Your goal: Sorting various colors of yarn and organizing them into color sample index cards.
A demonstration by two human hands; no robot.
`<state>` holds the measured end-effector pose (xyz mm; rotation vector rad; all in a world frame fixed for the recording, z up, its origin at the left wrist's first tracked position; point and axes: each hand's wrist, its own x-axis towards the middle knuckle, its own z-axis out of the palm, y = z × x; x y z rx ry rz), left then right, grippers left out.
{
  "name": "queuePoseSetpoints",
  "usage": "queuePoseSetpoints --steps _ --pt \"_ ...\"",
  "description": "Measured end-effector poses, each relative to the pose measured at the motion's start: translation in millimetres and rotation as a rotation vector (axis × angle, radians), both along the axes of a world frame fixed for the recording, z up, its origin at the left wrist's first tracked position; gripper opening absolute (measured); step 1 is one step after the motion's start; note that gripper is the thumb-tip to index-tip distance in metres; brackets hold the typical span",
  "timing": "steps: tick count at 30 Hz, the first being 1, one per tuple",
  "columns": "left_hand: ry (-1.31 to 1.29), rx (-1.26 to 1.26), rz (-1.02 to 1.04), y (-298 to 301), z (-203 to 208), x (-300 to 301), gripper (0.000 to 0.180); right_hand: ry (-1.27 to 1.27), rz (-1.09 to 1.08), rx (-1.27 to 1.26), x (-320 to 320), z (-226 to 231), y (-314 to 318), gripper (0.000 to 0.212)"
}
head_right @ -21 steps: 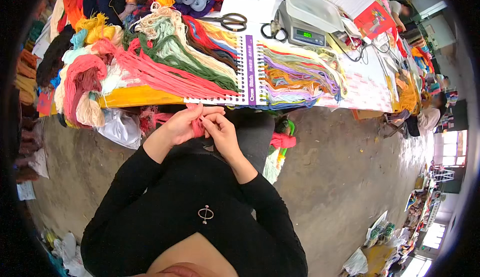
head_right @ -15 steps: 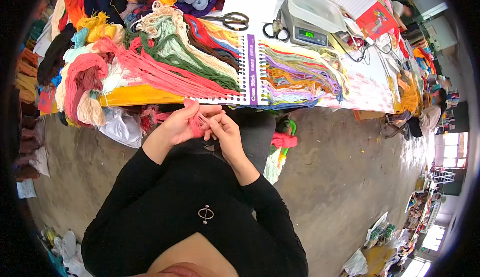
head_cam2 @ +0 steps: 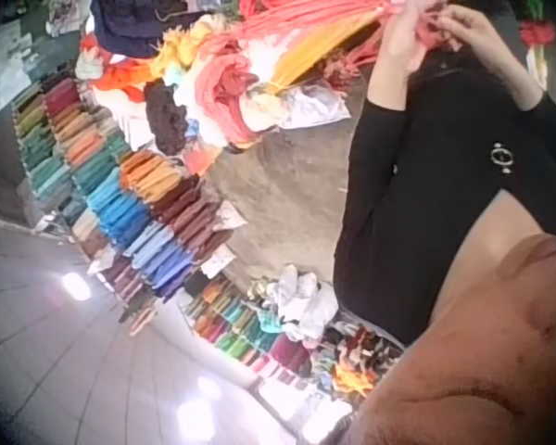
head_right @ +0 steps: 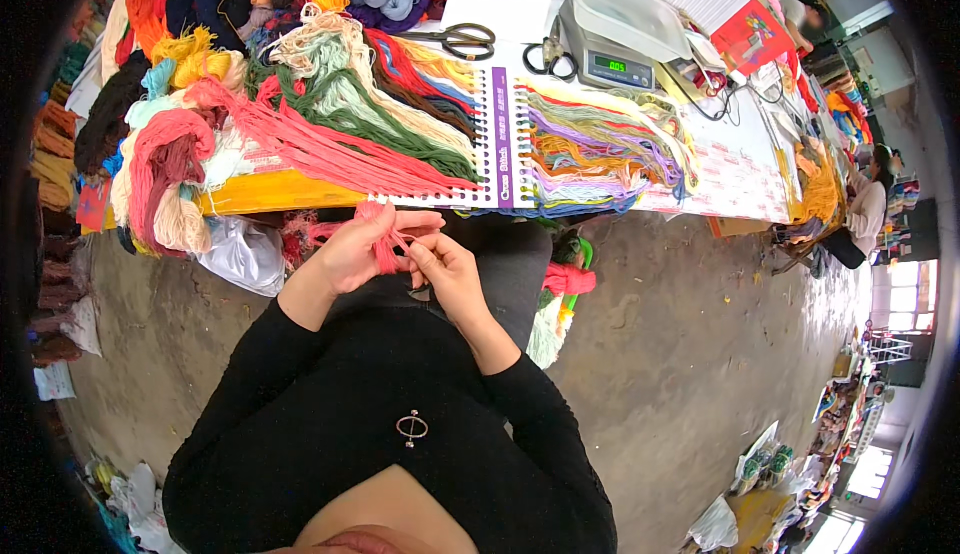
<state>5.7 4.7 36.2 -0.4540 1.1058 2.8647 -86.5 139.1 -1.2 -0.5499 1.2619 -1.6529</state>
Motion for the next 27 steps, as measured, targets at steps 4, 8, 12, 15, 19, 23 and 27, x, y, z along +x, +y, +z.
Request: queuePoseSetpoints --steps 4,8,12,15,19,23,27 --pt "-0.028 0.017 0.031 -0.2 -4.5 1.0 0.057 0.037 -0.038 -0.023 0.4 3.9 1.7 0.020" --pt "-0.004 0.042 0.033 -1.4 -6.3 0.6 0.057 0.099 -0.051 -0.051 1.3 4.0 3.7 0.022" --pt "0.002 0.053 0.084 -1.0 -3.6 1.5 0.057 0.139 -0.085 -0.035 3.9 2.4 4.8 0.024" --pt "0.002 0.045 0.102 -2.0 -4.9 3.4 0.055 0.129 -0.099 -0.039 5.0 7.4 5.4 0.025" --pt "0.035 0.047 0.097 -3.3 -9.7 4.6 0.054 0.132 -0.115 -0.028 5.8 8.2 5.5 0.026" --pt "0.104 0.065 0.086 -5.6 -15.7 5.2 0.052 0.181 -0.128 0.001 6.4 7.2 6.5 0.027" --pt "-0.039 -0.054 0.255 6.0 -5.7 0.0 0.050 0.191 -0.150 0.004 7.4 5.5 8.2 0.027"
